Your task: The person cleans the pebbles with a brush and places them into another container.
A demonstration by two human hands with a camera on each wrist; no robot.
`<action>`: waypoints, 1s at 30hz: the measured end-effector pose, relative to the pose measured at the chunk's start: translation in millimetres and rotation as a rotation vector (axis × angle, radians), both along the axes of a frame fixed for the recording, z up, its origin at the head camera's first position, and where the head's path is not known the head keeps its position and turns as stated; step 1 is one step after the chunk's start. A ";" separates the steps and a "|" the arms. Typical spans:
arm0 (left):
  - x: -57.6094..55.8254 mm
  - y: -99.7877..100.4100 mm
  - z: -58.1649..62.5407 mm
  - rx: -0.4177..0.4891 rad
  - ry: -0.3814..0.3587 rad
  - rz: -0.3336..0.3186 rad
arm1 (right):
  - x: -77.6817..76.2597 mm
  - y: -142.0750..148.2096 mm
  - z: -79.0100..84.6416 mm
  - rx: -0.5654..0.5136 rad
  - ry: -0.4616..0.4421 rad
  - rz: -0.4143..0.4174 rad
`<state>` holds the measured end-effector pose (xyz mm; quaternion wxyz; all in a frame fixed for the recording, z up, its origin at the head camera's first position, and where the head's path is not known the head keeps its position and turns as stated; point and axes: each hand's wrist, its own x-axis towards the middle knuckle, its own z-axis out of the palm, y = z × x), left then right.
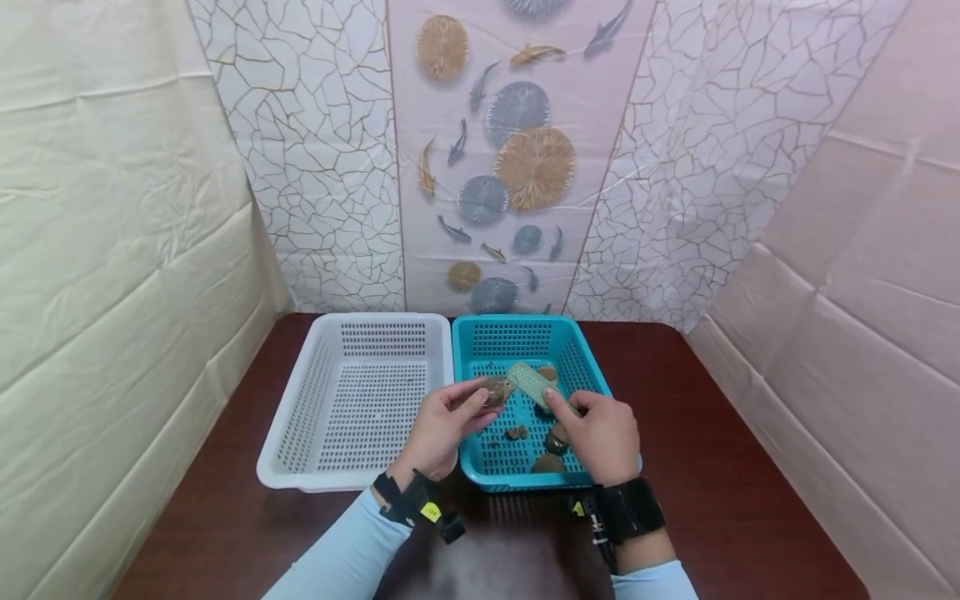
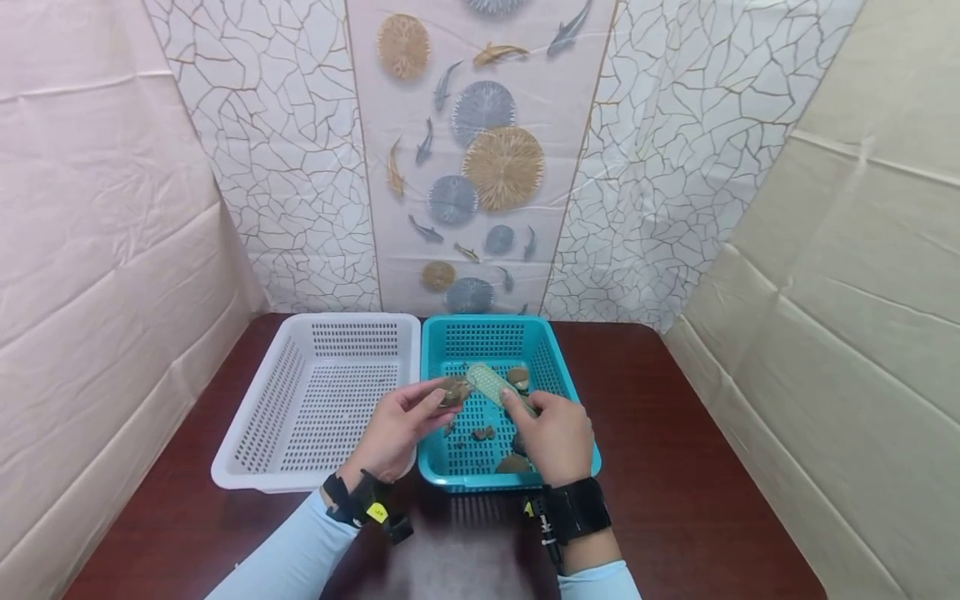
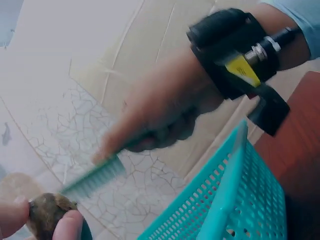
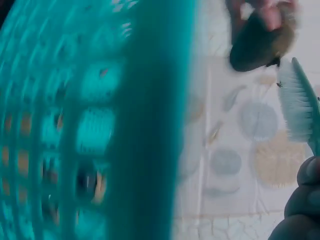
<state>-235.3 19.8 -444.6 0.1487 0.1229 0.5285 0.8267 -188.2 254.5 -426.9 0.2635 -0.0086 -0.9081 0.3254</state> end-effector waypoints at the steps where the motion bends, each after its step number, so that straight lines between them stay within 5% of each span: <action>1: -0.3 0.2 -1.3 0.004 -0.012 0.002 | 0.0 -0.8 -0.2 -0.005 0.002 0.003; 10: 2.9 3.6 -1.0 0.091 -0.072 -0.011 | -0.1 -6.2 -1.6 -0.128 -0.055 0.127; 18: 7.5 2.7 0.0 0.095 -0.046 -0.005 | -1.8 8.0 10.0 0.043 -0.059 -0.069; 24: 7.3 1.9 2.8 0.114 -0.052 0.001 | 4.4 -1.3 15.3 -0.050 -0.021 0.091; 30: 7.1 1.4 2.9 0.124 -0.075 0.040 | 0.5 4.5 10.4 0.044 0.001 -0.036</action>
